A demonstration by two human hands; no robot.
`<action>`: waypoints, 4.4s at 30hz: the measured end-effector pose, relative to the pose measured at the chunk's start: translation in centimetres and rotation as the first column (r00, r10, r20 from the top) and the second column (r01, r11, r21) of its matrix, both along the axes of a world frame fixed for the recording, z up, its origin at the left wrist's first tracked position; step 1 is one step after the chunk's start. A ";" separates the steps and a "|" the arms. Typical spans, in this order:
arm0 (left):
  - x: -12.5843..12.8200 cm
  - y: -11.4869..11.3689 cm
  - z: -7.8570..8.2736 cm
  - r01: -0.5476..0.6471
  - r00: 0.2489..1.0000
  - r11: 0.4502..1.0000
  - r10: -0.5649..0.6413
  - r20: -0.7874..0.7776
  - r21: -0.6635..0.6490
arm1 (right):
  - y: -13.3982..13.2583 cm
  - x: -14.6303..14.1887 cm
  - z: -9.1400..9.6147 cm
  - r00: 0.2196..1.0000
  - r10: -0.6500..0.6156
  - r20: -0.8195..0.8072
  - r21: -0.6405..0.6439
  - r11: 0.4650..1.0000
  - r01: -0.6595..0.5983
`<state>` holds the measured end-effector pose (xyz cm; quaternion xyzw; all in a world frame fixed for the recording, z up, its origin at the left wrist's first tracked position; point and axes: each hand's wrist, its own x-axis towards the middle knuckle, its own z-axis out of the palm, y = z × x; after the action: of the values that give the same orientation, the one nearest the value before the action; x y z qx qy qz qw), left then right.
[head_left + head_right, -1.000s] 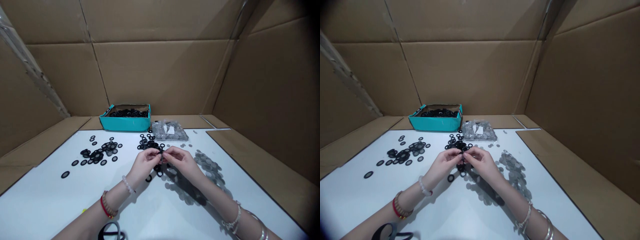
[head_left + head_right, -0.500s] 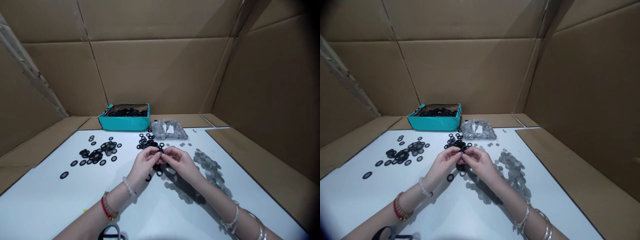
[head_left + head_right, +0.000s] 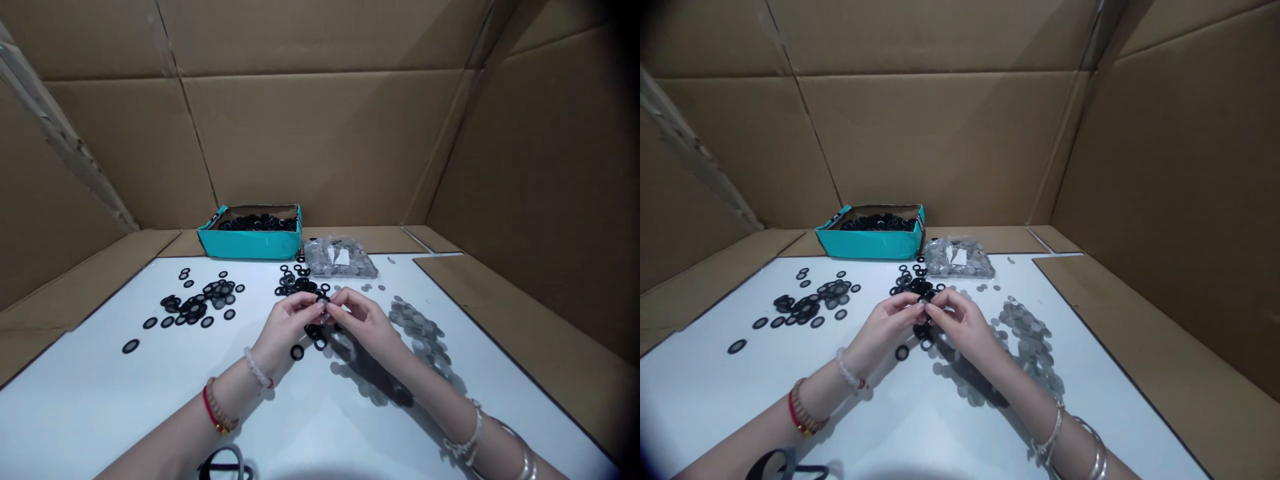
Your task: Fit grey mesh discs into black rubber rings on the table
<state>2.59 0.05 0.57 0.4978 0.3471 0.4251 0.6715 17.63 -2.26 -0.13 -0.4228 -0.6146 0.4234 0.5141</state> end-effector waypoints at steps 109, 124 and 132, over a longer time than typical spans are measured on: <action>0.7 -0.2 -1.1 -0.197 0.971 0.980 0.192 0.142 0.018 | -0.6 -0.1 0.0 0.974 -0.087 0.209 0.154 0.987 0.055; -1.4 1.1 0.8 0.128 0.943 0.848 0.057 -0.328 0.515 | -0.1 1.2 0.5 0.909 -0.075 0.409 0.227 0.974 -0.022; -1.1 0.4 0.7 0.146 0.867 0.743 0.222 -0.446 0.654 | -0.6 0.7 0.5 0.918 -0.154 0.366 0.344 0.939 0.020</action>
<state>1.50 0.49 1.27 0.7891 0.3422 0.3921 0.3262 18.31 -2.87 0.33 -0.4324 -0.7468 0.1977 0.4649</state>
